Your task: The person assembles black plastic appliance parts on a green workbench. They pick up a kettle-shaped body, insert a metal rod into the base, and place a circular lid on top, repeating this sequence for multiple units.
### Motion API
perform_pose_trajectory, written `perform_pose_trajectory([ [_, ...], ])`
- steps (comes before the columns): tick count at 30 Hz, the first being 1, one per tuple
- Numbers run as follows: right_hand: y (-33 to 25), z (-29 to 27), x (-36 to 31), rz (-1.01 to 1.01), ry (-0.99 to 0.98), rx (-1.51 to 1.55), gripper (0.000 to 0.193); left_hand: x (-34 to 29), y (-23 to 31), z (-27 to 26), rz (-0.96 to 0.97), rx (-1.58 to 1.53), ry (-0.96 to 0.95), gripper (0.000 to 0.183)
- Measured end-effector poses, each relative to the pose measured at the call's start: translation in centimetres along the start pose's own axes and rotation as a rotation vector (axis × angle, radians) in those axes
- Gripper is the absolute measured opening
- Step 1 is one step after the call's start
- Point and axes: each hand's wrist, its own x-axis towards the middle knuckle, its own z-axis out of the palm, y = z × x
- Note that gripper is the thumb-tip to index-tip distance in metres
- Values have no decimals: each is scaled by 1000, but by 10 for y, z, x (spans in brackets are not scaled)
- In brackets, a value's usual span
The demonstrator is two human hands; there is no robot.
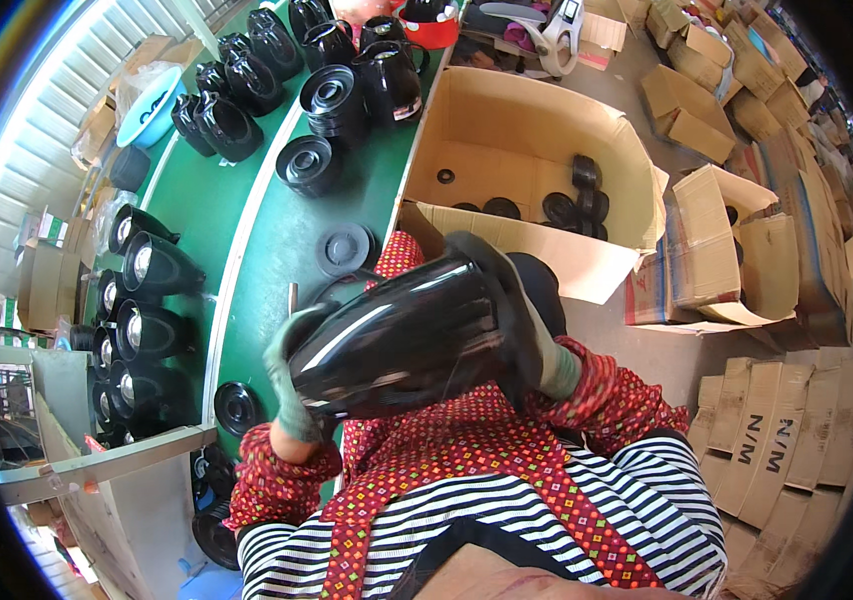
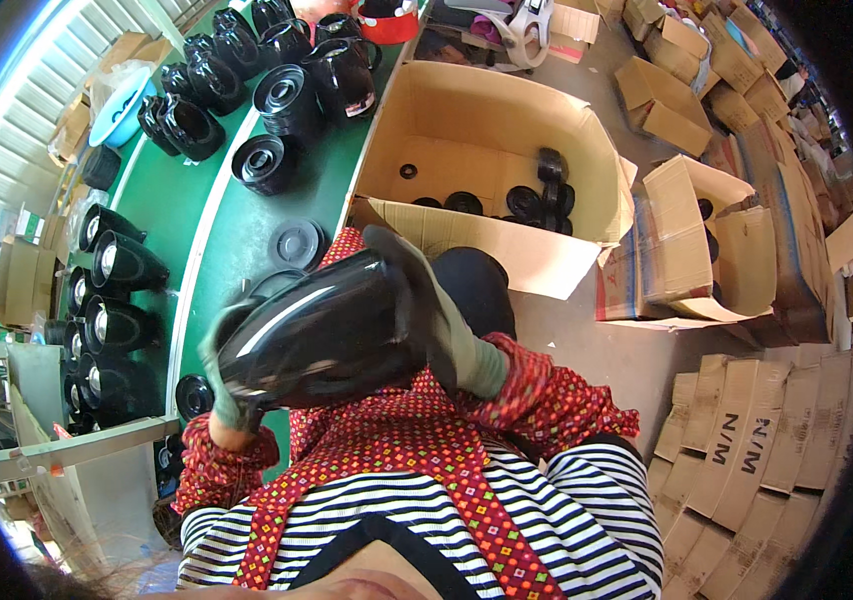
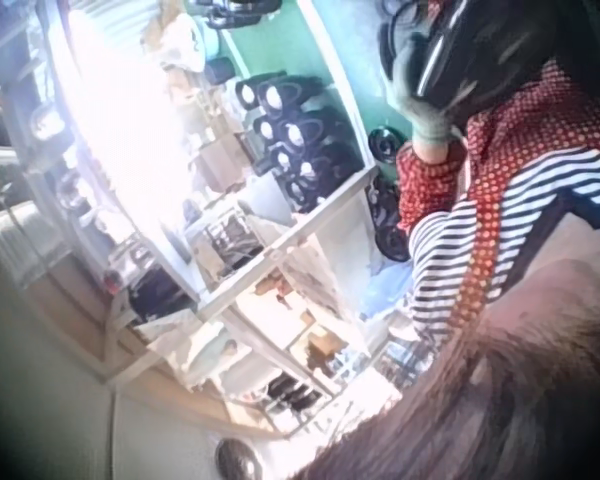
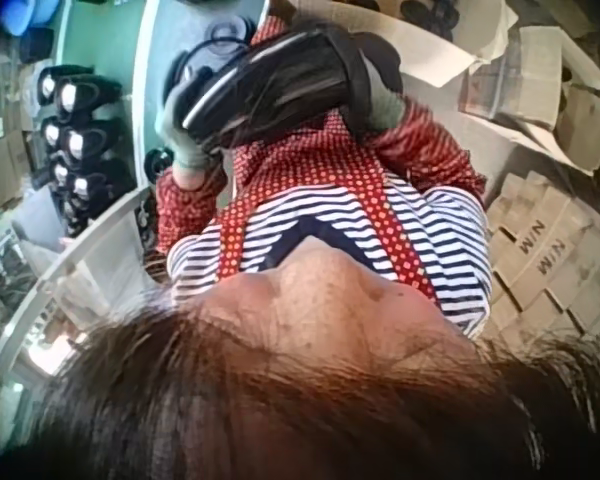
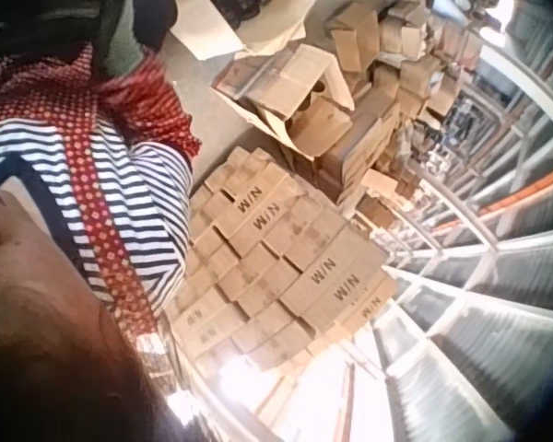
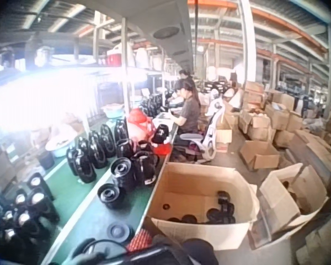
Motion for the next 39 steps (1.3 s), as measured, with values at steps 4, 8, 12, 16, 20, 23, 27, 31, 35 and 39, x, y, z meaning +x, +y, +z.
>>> perform_pose_trajectory([
  [4,4,-34,8,460,-24,336,72,15,46,-7,738,548,-303,42],
  [8,3,-18,2,-49,-64,-161,80,5,-31,-14,166,225,-289,40],
  [12,1,2,3,13,51,52,74,7,19,23,-381,-727,59,31],
  [16,11,-19,8,542,218,258,67,33,48,0,746,577,-387,39],
  [20,17,-22,-10,105,-15,-23,82,0,-33,-12,36,-58,-408,48],
  [23,-5,-17,2,-447,-241,-616,93,-32,-143,-19,-435,-585,-627,54],
  [27,-3,-28,6,-504,-231,-695,94,-10,-121,-11,-352,-441,-443,60],
  [31,8,-7,0,-254,47,-180,75,18,-5,7,-102,-297,-143,53],
  [35,24,-14,0,-122,159,177,59,31,11,9,-29,-98,-54,46],
  [39,65,-45,-8,88,260,286,45,35,24,7,287,400,-264,40],
])
